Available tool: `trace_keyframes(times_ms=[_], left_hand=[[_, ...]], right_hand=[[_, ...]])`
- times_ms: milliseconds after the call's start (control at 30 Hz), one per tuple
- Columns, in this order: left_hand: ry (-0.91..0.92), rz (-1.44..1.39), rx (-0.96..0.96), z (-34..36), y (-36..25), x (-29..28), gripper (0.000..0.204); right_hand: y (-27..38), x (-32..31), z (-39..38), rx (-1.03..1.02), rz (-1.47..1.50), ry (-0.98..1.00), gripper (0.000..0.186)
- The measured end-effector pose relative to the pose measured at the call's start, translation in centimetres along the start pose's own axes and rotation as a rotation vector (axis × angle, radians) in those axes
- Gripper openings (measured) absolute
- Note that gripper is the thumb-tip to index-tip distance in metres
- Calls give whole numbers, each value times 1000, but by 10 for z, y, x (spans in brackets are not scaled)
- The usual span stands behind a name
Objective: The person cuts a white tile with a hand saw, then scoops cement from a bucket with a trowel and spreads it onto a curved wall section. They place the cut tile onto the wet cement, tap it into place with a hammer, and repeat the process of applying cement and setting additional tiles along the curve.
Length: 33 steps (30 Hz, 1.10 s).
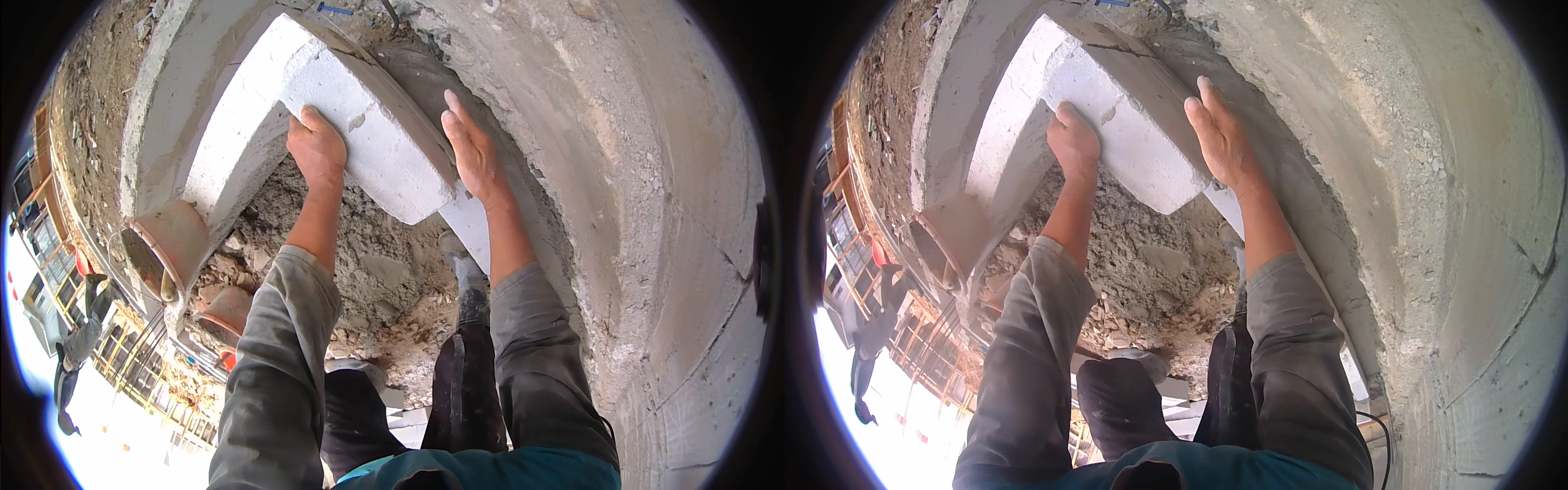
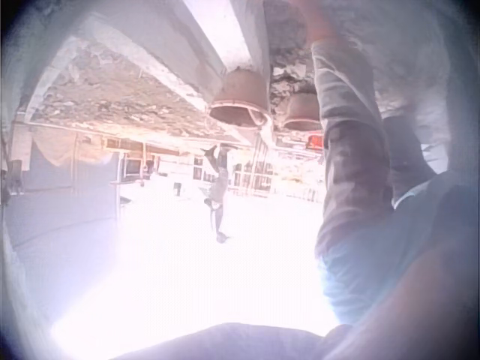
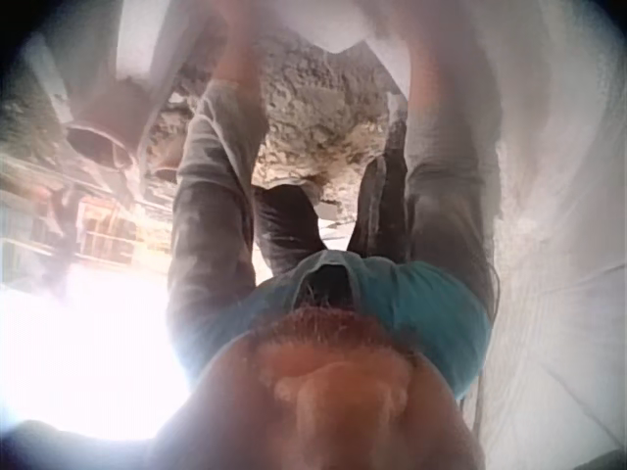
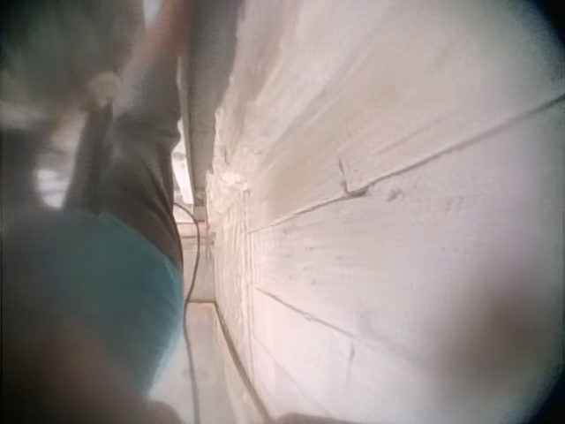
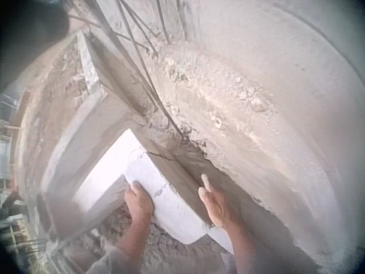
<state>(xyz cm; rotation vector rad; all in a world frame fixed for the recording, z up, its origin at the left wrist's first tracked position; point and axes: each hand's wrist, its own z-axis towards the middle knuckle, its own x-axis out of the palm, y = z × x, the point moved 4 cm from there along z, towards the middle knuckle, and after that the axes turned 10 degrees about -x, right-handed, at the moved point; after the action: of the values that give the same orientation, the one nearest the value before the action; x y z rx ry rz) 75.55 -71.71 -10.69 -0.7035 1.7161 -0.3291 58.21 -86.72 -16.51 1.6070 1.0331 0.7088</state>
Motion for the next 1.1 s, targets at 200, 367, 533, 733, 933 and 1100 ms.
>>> trace_keyframes(times_ms=[200, 367, 533, 733, 933, 1100], left_hand=[[36, -26, -98, -6, -6, -5, 53], [72, 56, -142, -5, -8, -9, 48], [169, -215, -359, -37, 11, -25, 71], [489, -49, -136, -181, 147, -127, 71], [521, 344, -572, -268, 364, -351, 50], [-234, -343, -802, -321, 444, -504, 32]], right_hand=[[51, 21, 3, -399, -501, 182, 60], [59, 31, 18, -120, -521, 195, 60], [66, 32, 16, -60, -663, 234, 66], [85, 13, -27, -397, -672, 74, 80], [75, 22, -127, -323, -1119, 354, 63], [88, 106, -221, -263, -968, 798, 50]])
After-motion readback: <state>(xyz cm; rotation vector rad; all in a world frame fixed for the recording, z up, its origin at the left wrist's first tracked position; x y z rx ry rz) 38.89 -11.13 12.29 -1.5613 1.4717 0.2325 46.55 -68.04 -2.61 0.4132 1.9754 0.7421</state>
